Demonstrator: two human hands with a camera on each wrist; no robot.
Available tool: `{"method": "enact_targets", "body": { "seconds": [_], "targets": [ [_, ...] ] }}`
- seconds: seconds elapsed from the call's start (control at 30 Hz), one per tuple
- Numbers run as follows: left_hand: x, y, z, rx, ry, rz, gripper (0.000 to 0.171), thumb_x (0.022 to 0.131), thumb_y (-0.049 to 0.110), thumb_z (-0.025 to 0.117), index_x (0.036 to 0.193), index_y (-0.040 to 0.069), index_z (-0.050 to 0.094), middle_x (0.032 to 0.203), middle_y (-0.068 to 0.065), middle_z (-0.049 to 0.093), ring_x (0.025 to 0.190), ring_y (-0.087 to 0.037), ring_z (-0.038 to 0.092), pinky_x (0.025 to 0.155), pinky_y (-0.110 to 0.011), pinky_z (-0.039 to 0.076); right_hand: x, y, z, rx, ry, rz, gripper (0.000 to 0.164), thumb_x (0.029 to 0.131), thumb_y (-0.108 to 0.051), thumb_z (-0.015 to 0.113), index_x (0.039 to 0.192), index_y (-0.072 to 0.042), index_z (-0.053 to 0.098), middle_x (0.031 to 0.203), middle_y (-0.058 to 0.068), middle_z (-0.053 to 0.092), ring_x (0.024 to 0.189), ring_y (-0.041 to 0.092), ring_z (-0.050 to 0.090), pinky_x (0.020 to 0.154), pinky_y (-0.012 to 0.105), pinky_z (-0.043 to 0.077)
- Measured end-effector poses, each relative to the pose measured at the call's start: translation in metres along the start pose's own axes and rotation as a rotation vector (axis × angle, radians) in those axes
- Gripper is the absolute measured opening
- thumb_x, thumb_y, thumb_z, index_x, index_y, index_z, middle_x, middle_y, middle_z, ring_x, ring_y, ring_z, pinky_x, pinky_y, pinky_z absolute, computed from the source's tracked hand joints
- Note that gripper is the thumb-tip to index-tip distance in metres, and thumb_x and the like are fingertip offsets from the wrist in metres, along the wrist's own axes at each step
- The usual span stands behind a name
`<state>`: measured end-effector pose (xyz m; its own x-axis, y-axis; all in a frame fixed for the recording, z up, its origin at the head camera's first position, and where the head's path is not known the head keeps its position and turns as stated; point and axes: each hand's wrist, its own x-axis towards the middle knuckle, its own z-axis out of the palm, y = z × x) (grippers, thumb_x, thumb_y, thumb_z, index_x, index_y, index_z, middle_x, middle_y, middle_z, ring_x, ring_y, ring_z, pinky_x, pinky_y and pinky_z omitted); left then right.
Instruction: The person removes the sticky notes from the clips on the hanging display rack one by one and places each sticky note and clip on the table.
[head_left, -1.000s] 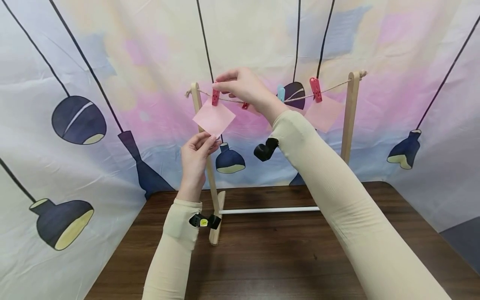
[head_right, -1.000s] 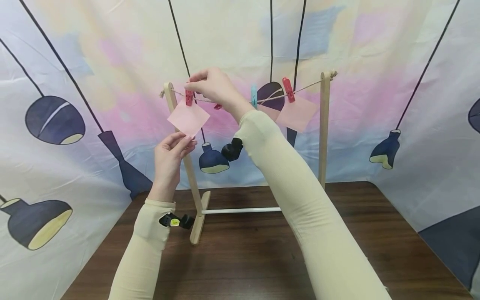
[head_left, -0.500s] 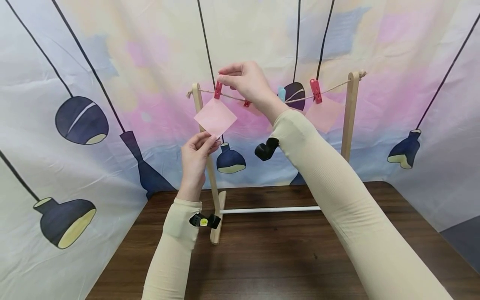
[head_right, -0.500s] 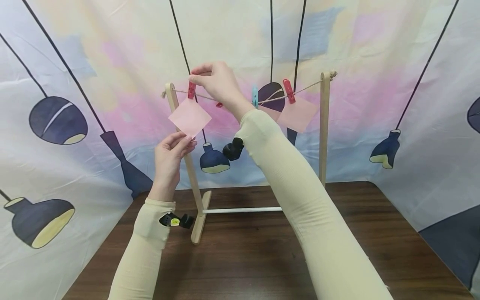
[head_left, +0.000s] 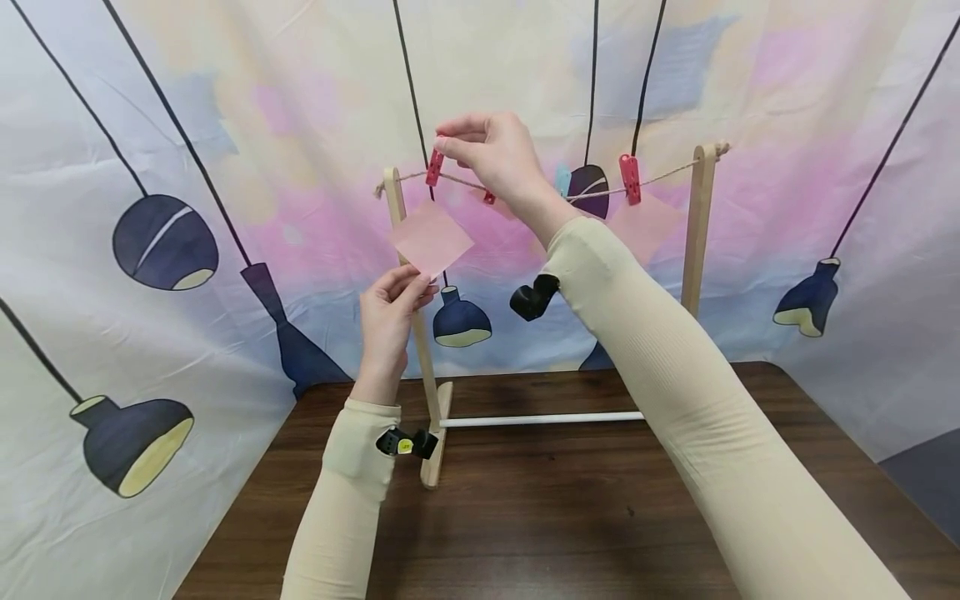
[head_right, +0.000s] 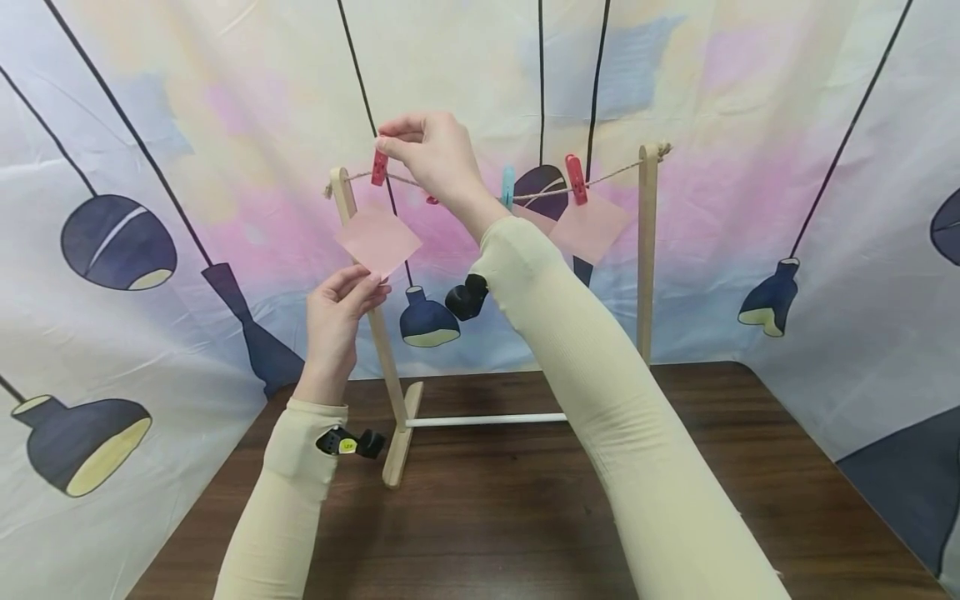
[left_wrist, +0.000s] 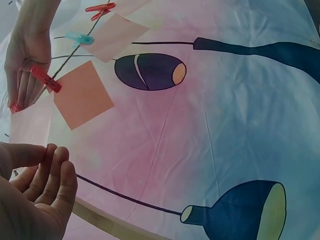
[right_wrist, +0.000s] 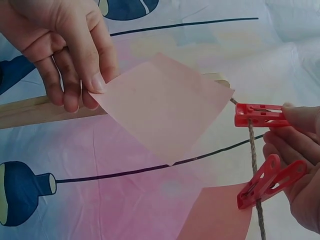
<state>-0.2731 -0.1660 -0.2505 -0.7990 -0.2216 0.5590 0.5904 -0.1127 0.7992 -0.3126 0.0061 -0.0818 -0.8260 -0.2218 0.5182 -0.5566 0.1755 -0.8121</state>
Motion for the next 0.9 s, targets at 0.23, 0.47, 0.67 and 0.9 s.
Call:
{"method": "enact_targets", "body": {
  "seconds": [0.23, 0.47, 0.67, 0.9],
  "targets": [
    [0.0, 0.001, -0.001, 0.0, 0.001, -0.003, 0.014, 0.095, -0.001, 0.068, 0.107, -0.008, 0.065, 0.083, 0.002, 0.072, 0.075, -0.01, 0.072, 0.077, -0.027, 0.058, 0.0, 0.0, 0.001, 0.015, 0.036, -0.025, 0.023, 0.093, -0.018, 0.076, 0.115, -0.01, 0.077, 0.111, 0.0, 0.075, 0.106, 0.019, 0.067, 0.078, 0.026, 0.053],
    [0.0, 0.001, -0.002, 0.003, -0.008, 0.002, 0.013, 0.095, -0.002, 0.067, 0.106, -0.008, 0.064, 0.082, 0.003, 0.072, 0.074, -0.011, 0.072, 0.077, -0.026, 0.058, -0.001, -0.002, -0.002, -0.034, 0.062, -0.064, 0.021, 0.093, -0.017, 0.076, 0.112, -0.009, 0.078, 0.11, 0.001, 0.076, 0.102, 0.016, 0.07, 0.086, 0.02, 0.052],
    [0.001, 0.0, -0.003, 0.02, -0.018, 0.004, 0.016, 0.096, -0.001, 0.066, 0.108, -0.01, 0.064, 0.083, 0.004, 0.072, 0.075, -0.01, 0.072, 0.078, -0.027, 0.058, -0.001, -0.003, -0.006, -0.051, 0.067, -0.083, 0.024, 0.093, -0.017, 0.076, 0.113, -0.005, 0.077, 0.111, 0.003, 0.075, 0.099, 0.01, 0.07, 0.087, 0.023, 0.053],
    [0.003, 0.001, -0.003, 0.032, -0.029, 0.018, 0.016, 0.096, 0.0, 0.066, 0.108, -0.01, 0.065, 0.083, 0.002, 0.072, 0.075, -0.011, 0.072, 0.077, -0.026, 0.058, -0.003, -0.004, -0.016, -0.057, 0.052, -0.067, 0.026, 0.093, -0.018, 0.075, 0.116, -0.007, 0.076, 0.114, 0.002, 0.074, 0.101, 0.011, 0.069, 0.089, 0.023, 0.052]
  ]
}}
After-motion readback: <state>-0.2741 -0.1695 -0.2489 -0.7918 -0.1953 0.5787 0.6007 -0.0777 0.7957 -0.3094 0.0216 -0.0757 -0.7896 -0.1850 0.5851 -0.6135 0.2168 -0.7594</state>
